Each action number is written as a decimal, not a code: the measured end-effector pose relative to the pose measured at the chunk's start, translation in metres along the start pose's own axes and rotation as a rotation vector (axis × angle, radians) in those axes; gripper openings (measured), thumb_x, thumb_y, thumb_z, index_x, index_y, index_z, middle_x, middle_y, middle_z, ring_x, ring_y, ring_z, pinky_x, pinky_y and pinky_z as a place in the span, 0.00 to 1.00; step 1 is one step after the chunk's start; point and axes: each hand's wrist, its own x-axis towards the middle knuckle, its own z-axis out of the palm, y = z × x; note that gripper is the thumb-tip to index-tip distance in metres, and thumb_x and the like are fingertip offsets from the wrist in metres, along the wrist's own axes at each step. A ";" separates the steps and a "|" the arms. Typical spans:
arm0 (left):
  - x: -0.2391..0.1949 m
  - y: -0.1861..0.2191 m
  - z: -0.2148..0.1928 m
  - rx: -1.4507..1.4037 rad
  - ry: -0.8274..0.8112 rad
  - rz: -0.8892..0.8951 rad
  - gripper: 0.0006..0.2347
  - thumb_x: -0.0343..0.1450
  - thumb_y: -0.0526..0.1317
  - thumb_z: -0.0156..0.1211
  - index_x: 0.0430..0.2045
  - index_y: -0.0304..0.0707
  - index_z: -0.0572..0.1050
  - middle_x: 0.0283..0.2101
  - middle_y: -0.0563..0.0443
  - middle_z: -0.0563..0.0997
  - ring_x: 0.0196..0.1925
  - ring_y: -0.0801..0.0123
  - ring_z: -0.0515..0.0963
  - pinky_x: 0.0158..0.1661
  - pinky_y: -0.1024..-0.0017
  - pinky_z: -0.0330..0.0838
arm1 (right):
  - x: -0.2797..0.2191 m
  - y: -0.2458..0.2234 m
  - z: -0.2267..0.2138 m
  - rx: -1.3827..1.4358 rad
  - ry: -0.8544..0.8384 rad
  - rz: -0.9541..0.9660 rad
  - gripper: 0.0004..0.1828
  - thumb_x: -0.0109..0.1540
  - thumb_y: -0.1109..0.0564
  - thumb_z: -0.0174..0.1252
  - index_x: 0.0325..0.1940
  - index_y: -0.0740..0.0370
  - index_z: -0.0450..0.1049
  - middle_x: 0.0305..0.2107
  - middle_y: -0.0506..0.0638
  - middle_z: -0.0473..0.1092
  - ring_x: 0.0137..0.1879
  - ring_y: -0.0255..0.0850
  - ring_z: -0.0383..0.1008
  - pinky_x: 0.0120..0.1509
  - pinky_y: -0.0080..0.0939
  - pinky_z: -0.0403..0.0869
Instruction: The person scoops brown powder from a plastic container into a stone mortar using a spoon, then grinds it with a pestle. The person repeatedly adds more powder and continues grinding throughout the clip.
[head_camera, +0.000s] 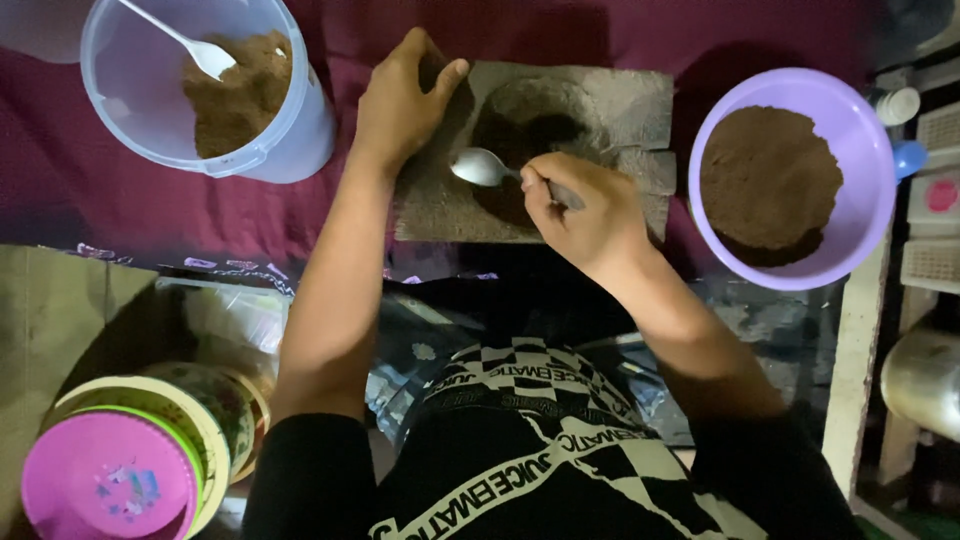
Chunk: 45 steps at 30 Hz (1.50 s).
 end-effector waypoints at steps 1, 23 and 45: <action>0.001 0.000 0.000 -0.004 0.016 0.032 0.13 0.75 0.52 0.58 0.34 0.45 0.68 0.41 0.53 0.83 0.44 0.55 0.80 0.38 0.53 0.68 | -0.004 0.002 0.001 -0.037 -0.016 0.018 0.05 0.70 0.66 0.54 0.41 0.65 0.75 0.28 0.50 0.73 0.28 0.36 0.70 0.28 0.32 0.70; 0.005 -0.010 0.008 0.037 0.053 0.081 0.14 0.76 0.53 0.58 0.39 0.42 0.69 0.41 0.47 0.83 0.44 0.47 0.81 0.37 0.50 0.68 | -0.012 0.008 0.021 -0.152 0.164 -0.012 0.12 0.70 0.67 0.54 0.32 0.63 0.72 0.22 0.45 0.67 0.28 0.33 0.66 0.29 0.32 0.67; 0.008 -0.015 0.007 0.031 0.054 0.129 0.14 0.77 0.53 0.58 0.35 0.42 0.67 0.36 0.48 0.80 0.38 0.52 0.79 0.31 0.53 0.65 | -0.017 0.001 -0.042 0.130 -0.105 0.110 0.08 0.70 0.71 0.53 0.51 0.73 0.75 0.42 0.63 0.78 0.44 0.47 0.84 0.47 0.35 0.83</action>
